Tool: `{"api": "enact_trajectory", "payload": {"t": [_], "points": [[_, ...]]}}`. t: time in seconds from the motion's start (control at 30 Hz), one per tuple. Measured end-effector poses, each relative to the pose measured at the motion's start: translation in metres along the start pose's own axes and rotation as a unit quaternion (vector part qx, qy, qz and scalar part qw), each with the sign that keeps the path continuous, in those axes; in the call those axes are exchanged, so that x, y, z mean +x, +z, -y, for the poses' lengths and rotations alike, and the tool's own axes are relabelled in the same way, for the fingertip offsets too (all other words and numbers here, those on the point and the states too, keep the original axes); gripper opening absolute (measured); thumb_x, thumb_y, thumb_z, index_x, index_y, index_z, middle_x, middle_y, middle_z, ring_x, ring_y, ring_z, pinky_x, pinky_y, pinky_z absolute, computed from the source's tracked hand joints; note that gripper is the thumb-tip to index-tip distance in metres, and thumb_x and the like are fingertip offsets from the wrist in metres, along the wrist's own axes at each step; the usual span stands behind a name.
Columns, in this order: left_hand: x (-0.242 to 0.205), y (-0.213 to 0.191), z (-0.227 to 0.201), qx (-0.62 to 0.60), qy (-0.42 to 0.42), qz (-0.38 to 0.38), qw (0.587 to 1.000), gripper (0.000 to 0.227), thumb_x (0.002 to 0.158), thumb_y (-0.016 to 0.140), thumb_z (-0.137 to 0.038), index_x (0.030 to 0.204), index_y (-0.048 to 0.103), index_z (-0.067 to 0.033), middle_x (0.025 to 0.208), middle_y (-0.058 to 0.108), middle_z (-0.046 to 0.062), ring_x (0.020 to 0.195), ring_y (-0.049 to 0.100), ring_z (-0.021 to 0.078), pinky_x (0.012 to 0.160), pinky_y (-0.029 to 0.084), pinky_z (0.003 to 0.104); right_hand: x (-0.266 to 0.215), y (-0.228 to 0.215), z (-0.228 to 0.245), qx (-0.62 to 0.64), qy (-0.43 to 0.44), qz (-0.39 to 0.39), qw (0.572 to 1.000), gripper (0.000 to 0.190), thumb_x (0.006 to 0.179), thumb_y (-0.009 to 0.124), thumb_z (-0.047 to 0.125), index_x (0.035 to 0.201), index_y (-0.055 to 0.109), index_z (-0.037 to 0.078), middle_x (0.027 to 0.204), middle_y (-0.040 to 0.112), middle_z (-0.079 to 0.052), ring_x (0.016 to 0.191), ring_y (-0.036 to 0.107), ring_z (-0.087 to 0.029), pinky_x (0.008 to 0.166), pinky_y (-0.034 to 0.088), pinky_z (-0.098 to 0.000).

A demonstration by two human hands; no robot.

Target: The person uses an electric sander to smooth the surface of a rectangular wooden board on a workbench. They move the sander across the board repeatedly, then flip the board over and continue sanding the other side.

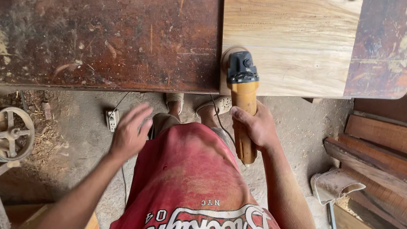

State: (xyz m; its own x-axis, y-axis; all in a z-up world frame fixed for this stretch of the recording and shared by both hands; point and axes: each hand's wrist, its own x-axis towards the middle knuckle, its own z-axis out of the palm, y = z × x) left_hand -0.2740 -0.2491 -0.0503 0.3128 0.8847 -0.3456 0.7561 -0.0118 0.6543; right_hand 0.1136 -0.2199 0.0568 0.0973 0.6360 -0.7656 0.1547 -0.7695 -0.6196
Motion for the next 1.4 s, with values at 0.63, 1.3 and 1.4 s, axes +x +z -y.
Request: {"api": "enact_trajectory", "payload": {"t": [0.63,1.3,1.4], "points": [[-0.109,0.056,-0.016,-0.270,-0.480,0.194,0.812,0.051,0.096,0.060,-0.035,0.141,0.060,-0.0124,0.146,0.058,0.011,0.131,0.056,0.0274,0.104,0.044,0.041,0.008,-0.015,0.015,-0.023,-0.003,-0.002,1.000,0.037,0.085,0.077,0.036,0.099,0.064,0.004,0.078,0.069,-0.006,0.069,0.065,-0.015,0.064,0.056,-0.0317],[0.247,0.010,-0.142,0.148,0.210,0.115,0.960,0.059,0.100,0.056,-0.007,0.156,0.047,-0.0234,0.167,0.032,0.007,0.151,0.015,0.0527,0.121,0.008,0.070,-0.027,0.017,-0.025,0.028,-0.017,-0.051,0.998,0.037,0.081,0.080,0.030,0.107,0.066,0.007,0.090,0.072,-0.003,0.079,0.067,-0.012,0.073,0.055,-0.0293],[0.236,0.011,-0.130,0.137,0.241,0.087,0.957,0.074,0.097,0.050,0.004,0.165,0.042,-0.0269,0.173,0.030,0.006,0.157,0.011,0.0507,0.127,0.004,0.068,-0.028,0.012,-0.031,0.127,0.017,-0.092,0.987,0.032,0.086,0.078,0.028,0.102,0.064,0.005,0.084,0.069,-0.005,0.074,0.065,-0.015,0.068,0.056,-0.0326]]}}
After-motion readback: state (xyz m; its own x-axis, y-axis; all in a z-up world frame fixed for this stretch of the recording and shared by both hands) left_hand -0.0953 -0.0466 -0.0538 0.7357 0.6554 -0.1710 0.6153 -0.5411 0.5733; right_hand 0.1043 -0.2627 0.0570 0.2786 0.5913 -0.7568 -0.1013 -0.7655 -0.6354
